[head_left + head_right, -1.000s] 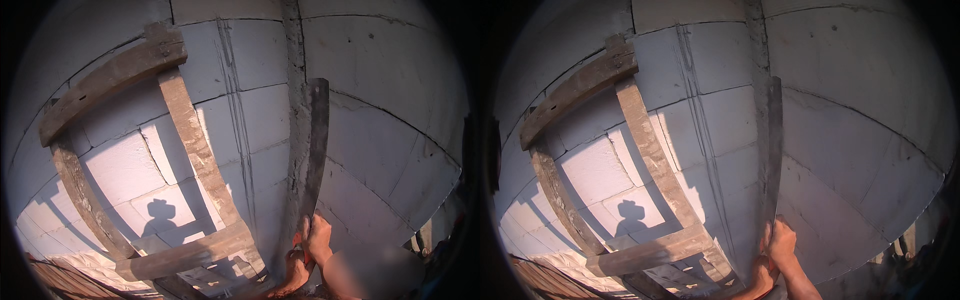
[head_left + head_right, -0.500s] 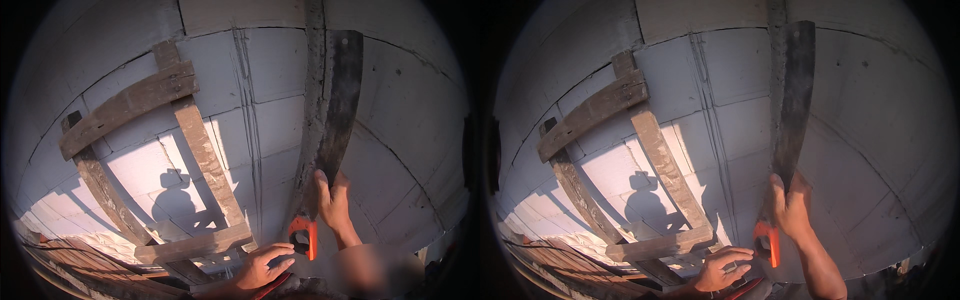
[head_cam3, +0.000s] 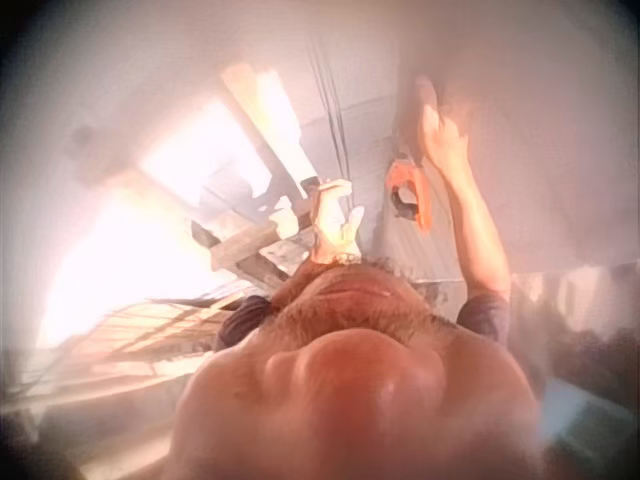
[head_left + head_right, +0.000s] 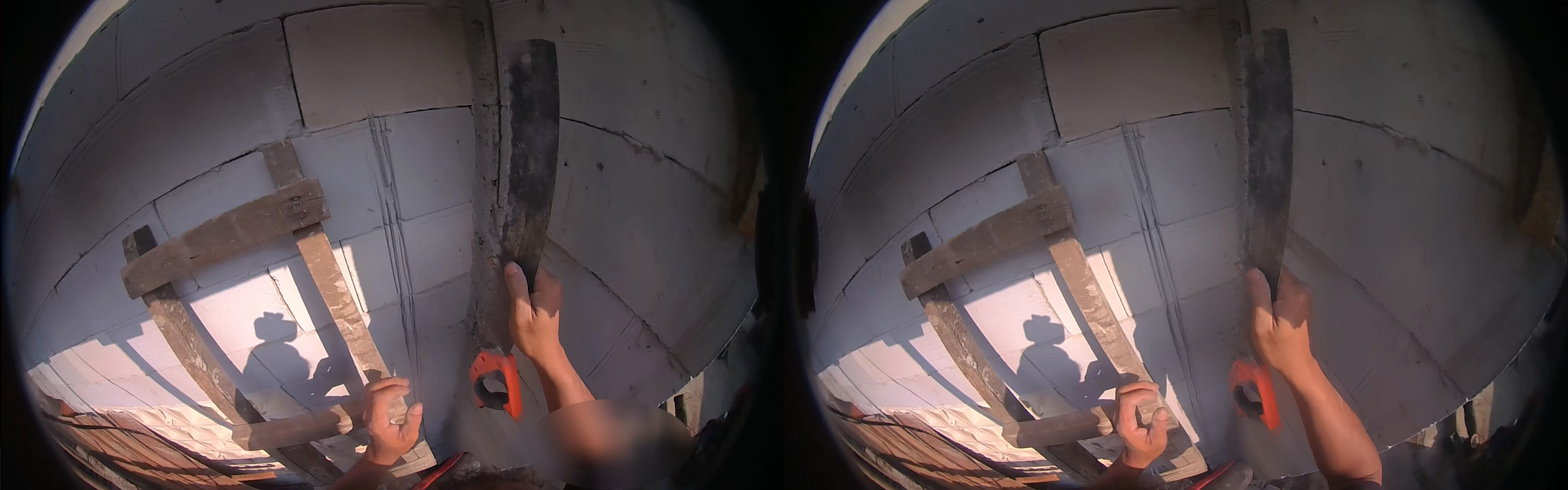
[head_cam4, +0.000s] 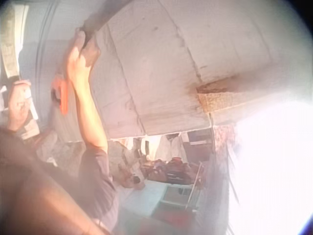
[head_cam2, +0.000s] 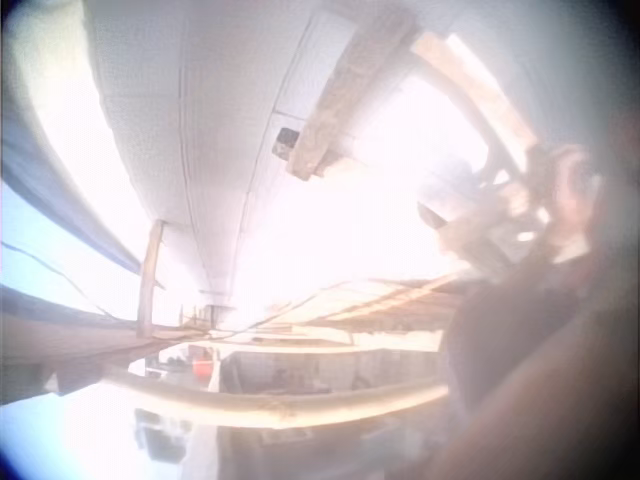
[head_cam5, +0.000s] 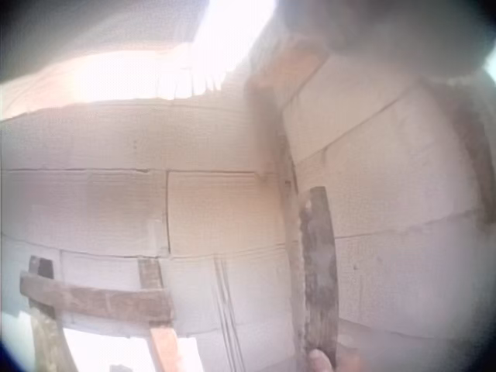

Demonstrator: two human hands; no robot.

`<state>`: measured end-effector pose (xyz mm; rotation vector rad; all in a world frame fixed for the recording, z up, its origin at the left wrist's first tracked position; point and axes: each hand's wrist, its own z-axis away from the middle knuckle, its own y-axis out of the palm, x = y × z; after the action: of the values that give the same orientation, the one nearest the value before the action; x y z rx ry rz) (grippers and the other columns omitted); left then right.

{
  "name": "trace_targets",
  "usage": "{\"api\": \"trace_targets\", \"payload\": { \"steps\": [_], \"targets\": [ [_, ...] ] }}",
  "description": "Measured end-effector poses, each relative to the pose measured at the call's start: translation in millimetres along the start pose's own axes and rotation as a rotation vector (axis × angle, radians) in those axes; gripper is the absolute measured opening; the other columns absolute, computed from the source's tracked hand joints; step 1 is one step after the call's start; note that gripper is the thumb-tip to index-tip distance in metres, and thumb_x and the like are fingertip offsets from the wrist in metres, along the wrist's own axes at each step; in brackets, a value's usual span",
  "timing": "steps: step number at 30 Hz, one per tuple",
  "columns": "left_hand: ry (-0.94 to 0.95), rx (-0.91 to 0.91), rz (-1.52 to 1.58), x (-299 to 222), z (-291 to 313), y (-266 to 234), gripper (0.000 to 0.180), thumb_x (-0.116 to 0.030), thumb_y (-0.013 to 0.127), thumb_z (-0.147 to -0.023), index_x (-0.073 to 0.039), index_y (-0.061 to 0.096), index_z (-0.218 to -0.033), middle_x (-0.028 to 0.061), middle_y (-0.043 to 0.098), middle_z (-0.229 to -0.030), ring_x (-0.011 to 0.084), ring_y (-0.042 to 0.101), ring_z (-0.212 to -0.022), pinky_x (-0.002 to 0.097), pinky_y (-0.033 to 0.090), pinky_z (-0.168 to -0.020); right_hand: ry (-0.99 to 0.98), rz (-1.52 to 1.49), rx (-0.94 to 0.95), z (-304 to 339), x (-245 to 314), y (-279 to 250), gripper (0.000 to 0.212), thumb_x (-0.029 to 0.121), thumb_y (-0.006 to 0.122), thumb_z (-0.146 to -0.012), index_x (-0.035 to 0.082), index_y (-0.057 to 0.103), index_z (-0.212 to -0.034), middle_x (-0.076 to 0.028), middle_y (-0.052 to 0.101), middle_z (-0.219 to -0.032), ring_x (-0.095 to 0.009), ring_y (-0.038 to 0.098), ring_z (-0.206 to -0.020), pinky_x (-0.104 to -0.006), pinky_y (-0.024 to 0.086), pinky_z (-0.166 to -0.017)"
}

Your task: The person saws a groove into a concrete block wall using a hand saw, then removes a small piece of wood from the gap.

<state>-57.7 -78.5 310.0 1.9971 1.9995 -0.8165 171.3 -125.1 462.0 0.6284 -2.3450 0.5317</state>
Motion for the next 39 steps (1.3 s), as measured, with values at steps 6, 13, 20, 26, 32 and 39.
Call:
{"api": "trace_targets", "payload": {
  "steps": [6, 13, 20, 26, 32, 39],
  "targets": [
    [0.004, 0.157, 0.165, -36.7, 9.3, 76.1, 0.062, -0.036, 0.089, -0.078, -0.001, 0.058, -0.119, 0.0166, 0.064, -0.112, 0.0339, 0.062, -0.102, 0.0441, 0.051, -0.088, -0.106, -0.006, -0.009, -30.1, 18.3, 27.3, 0.026, 0.017, 0.053, -0.102, -0.007, 0.064, -0.099, -0.015, 0.056, -0.064, -0.023, 0.054, -0.057, -0.0366, 0.046, -0.059],
    [-0.032, 0.193, 0.044, -25.9, -26.3, 106.5, 0.054, -0.041, 0.087, -0.079, -0.003, 0.059, -0.106, 0.0111, 0.064, -0.094, 0.0312, 0.062, -0.089, 0.0416, 0.044, -0.080, -0.142, 0.034, 0.007, -68.2, 37.7, 55.6, 0.027, 0.019, 0.053, -0.100, -0.004, 0.065, -0.093, -0.016, 0.055, -0.059, -0.027, 0.053, -0.051, -0.0401, 0.044, -0.055],
    [0.067, 0.102, 0.022, -28.2, -76.3, 110.7, 0.042, -0.037, 0.083, -0.084, -0.003, 0.059, -0.091, 0.0103, 0.060, -0.079, 0.0296, 0.060, -0.080, 0.0400, 0.042, -0.077, -0.129, 0.180, 0.005, -111.4, 53.7, 72.2, 0.030, 0.020, 0.052, -0.098, -0.005, 0.067, -0.090, -0.021, 0.059, -0.062, -0.037, 0.063, -0.059, -0.0470, 0.047, -0.063],
    [0.096, -0.082, 0.097, -29.5, -101.8, 118.6, 0.024, -0.017, 0.075, -0.088, -0.002, 0.056, -0.088, 0.0119, 0.056, -0.076, 0.0324, 0.058, -0.072, 0.0411, 0.044, -0.073, -0.146, 0.204, 0.004, -134.3, 63.9, 81.8, 0.033, 0.022, 0.053, -0.099, -0.006, 0.068, -0.092, -0.025, 0.064, -0.070, -0.042, 0.066, -0.070, -0.0495, 0.049, -0.070],
    [0.033, -0.136, 0.283, -27.9, -106.3, 128.1, 0.017, -0.007, 0.068, -0.091, 0.003, 0.056, -0.097, 0.0153, 0.055, -0.081, 0.0319, 0.057, -0.072, 0.0435, 0.047, -0.066, -0.233, 0.245, -0.002, -147.9, 55.5, 87.8, 0.034, 0.022, 0.052, -0.099, -0.007, 0.069, -0.093, -0.025, 0.064, -0.070, -0.043, 0.067, -0.070, -0.0500, 0.049, -0.070],
    [-0.002, -0.116, 0.234, -18.9, -101.8, 134.0, 0.015, -0.007, 0.064, -0.093, 0.004, 0.055, -0.096, 0.0160, 0.054, -0.080, 0.0324, 0.057, -0.072, 0.0434, 0.047, -0.066, -0.195, 0.258, 0.038, -142.5, 63.2, 93.2, 0.032, 0.018, 0.052, -0.100, -0.008, 0.067, -0.091, -0.025, 0.063, -0.068, -0.042, 0.067, -0.068, -0.0499, 0.049, -0.070]
  ]
}}
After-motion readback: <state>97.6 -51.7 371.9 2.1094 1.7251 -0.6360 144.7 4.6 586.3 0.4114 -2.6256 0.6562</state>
